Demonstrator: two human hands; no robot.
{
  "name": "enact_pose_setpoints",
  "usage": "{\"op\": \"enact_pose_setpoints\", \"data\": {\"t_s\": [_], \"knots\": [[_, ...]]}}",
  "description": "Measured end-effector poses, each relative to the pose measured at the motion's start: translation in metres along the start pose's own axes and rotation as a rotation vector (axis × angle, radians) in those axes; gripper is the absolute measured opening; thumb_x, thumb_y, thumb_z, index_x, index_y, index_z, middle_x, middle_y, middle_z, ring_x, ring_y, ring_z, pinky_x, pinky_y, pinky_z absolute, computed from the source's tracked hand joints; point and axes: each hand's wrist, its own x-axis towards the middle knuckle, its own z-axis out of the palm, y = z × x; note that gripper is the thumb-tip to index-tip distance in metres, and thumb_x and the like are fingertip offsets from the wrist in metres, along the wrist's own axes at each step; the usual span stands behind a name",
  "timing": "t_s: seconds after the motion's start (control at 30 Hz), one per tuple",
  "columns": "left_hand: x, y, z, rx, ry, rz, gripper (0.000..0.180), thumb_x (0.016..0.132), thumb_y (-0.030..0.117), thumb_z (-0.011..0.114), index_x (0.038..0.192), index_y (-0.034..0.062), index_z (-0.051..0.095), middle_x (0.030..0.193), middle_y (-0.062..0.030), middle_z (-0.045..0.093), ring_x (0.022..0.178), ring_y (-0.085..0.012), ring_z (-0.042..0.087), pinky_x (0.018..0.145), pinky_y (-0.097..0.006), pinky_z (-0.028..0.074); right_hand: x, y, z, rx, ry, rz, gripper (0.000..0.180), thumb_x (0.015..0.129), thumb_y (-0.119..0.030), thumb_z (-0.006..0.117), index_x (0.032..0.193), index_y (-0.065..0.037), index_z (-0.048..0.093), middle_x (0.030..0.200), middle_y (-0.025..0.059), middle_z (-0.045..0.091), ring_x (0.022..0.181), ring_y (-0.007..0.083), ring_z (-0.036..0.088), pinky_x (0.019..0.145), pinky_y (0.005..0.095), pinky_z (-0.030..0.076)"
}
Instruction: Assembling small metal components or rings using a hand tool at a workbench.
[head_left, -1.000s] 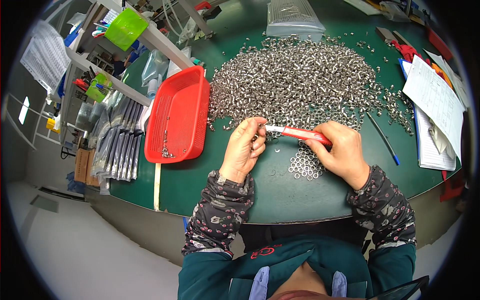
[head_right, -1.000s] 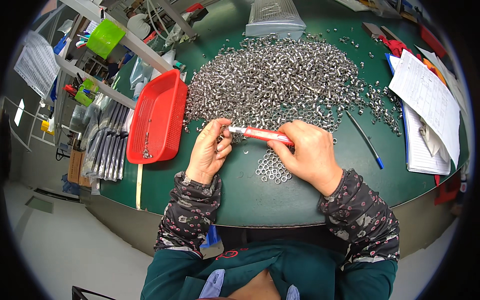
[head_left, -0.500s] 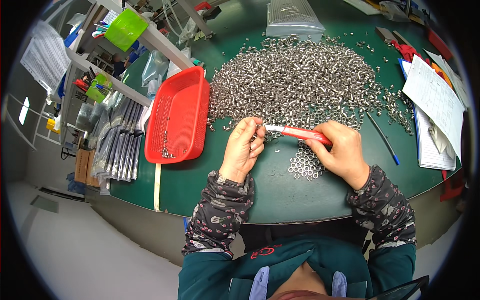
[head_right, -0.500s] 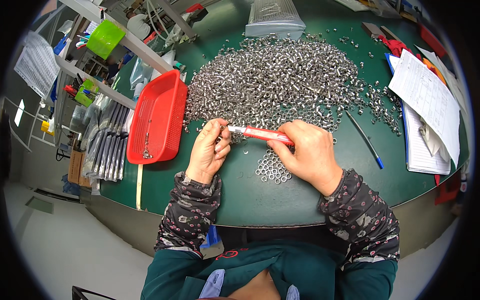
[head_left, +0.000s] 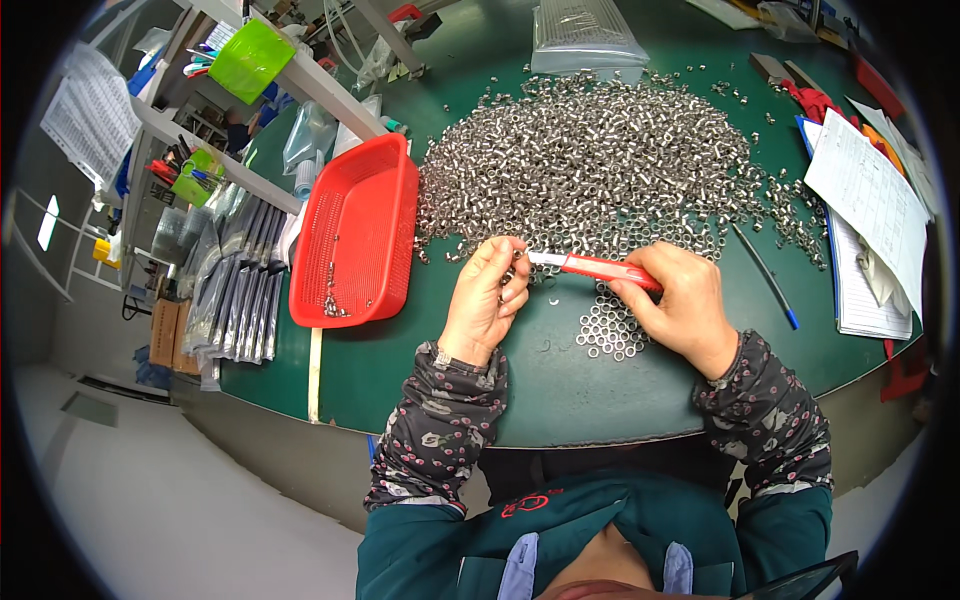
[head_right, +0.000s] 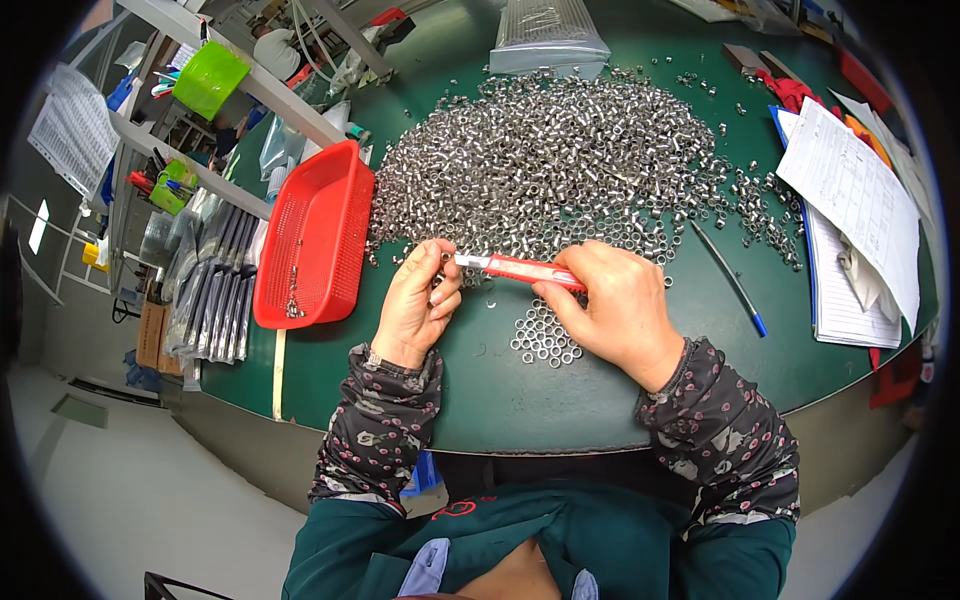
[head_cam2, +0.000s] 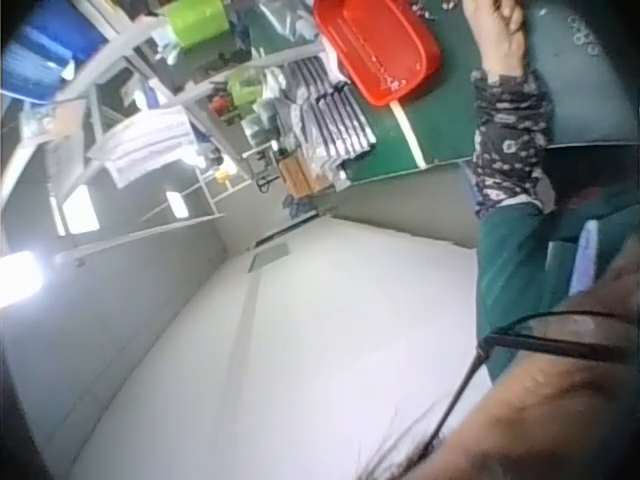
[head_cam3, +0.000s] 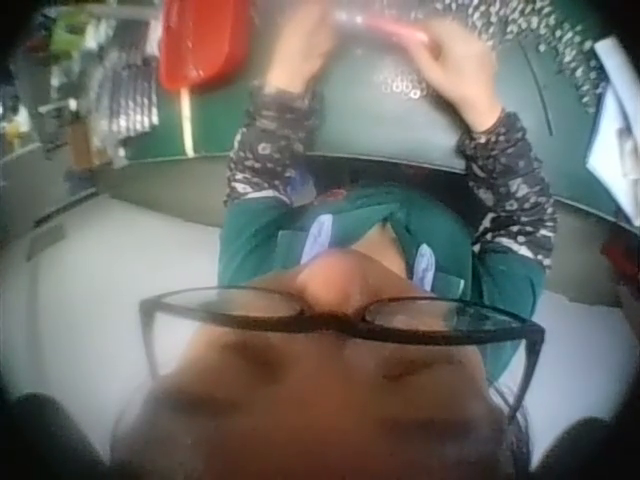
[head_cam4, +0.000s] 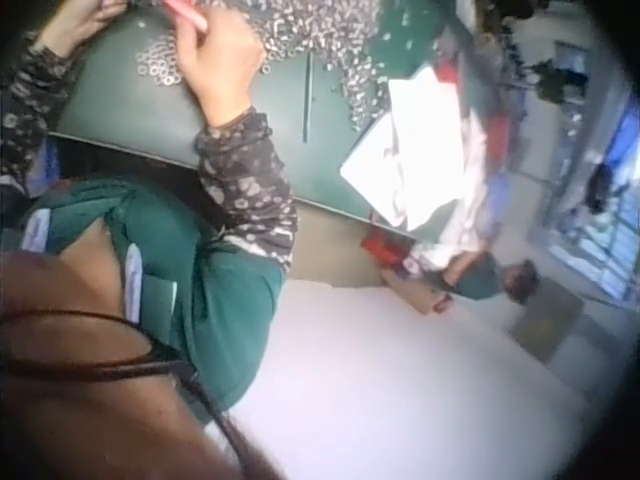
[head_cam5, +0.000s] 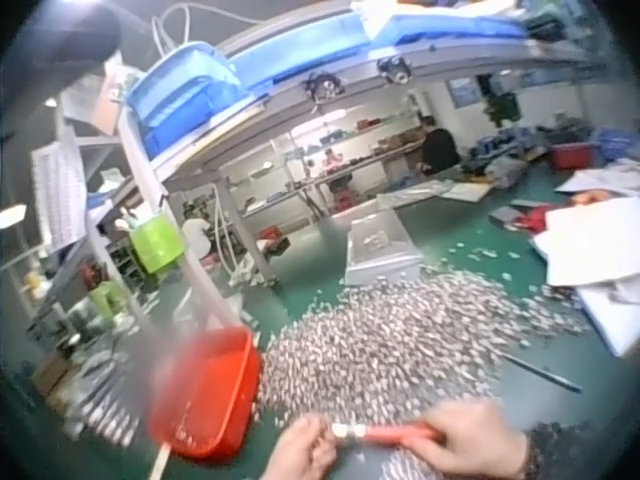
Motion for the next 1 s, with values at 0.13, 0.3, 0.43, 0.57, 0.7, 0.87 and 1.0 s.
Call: {"op": "enact_pose_setpoints", "data": {"t_s": [0.13,0.3,0.43,0.57,0.7,0.87,1.0], "knots": [[0.0,-0.001,0.0,0.026,-0.012,-0.009,0.019,0.092,0.021,0.045,0.093,0.0037,0.053,0.069,-0.0015,0.052,0.046,-0.004,0.033,0.035,-0.015,0.024,-0.001,0.002,0.002,0.009,0.001,-0.025,0.019,0.069,-0.021,0.067,0.072,-0.005,0.058,0.061,0.0084,0.053,0.053,0.0258,0.054,0.048,0.0354,0.041],[0.001,-0.003,-0.002,0.005,-0.043,-0.013,0.021,0.092,0.023,0.045,0.091,0.0032,0.054,0.067,-0.0012,0.052,0.045,-0.0039,0.033,0.034,-0.015,0.024,-0.001,0.001,0.002,0.02,-0.016,-0.011,0.019,0.069,-0.02,0.068,0.072,-0.005,0.058,0.061,0.0086,0.053,0.054,0.026,0.054,0.048,0.0358,0.042],[0.001,-0.005,-0.001,0.004,-0.058,-0.016,0.022,0.091,0.024,0.046,0.089,0.0041,0.055,0.065,-0.0007,0.05,0.044,-0.0037,0.033,0.034,-0.015,0.024,-0.002,0.001,0.003,0.027,-0.021,-0.019,0.019,0.069,-0.021,0.068,0.072,-0.005,0.058,0.061,0.0085,0.053,0.054,0.0261,0.054,0.048,0.036,0.042],[0.0,-0.006,0.003,0.023,-0.024,-0.017,0.021,0.091,0.024,0.047,0.087,0.0051,0.055,0.063,-0.0002,0.048,0.044,-0.0037,0.033,0.034,-0.015,0.023,-0.002,0.001,0.002,0.021,-0.04,-0.005,0.019,0.069,-0.021,0.068,0.072,-0.005,0.058,0.061,0.0085,0.053,0.054,0.0259,0.054,0.048,0.0358,0.042],[-0.002,-0.006,0.006,0.031,0.036,-0.055,0.021,0.091,0.026,0.048,0.084,0.0071,0.054,0.062,0.0001,0.045,0.043,-0.0038,0.032,0.033,-0.016,0.022,-0.003,-0.001,0.002,-0.021,-0.008,-0.039,0.019,0.069,-0.02,0.068,0.074,-0.005,0.058,0.061,0.0077,0.052,0.055,0.025,0.054,0.048,0.0354,0.041],[-0.003,-0.006,0.009,-0.011,0.059,-0.1,0.022,0.09,0.029,0.048,0.082,0.0087,0.052,0.06,0.0009,0.043,0.042,-0.0036,0.031,0.033,-0.016,0.021,-0.002,-0.005,0.0,-0.081,0.038,-0.115,0.02,0.067,-0.018,0.069,0.076,-0.005,0.058,0.062,0.0069,0.051,0.056,0.0238,0.054,0.049,0.0343,0.042],[-0.004,-0.004,0.012,-0.031,0.083,-0.126,0.023,0.09,0.03,0.048,0.079,0.0096,0.049,0.061,0.0008,0.043,0.042,-0.0034,0.031,0.033,-0.016,0.021,-0.001,-0.004,0.001,-0.1,0.071,-0.161,0.02,0.067,-0.017,0.07,0.077,-0.005,0.058,0.062,0.0069,0.05,0.056,0.0234,0.054,0.049,0.0331,0.042]]}}
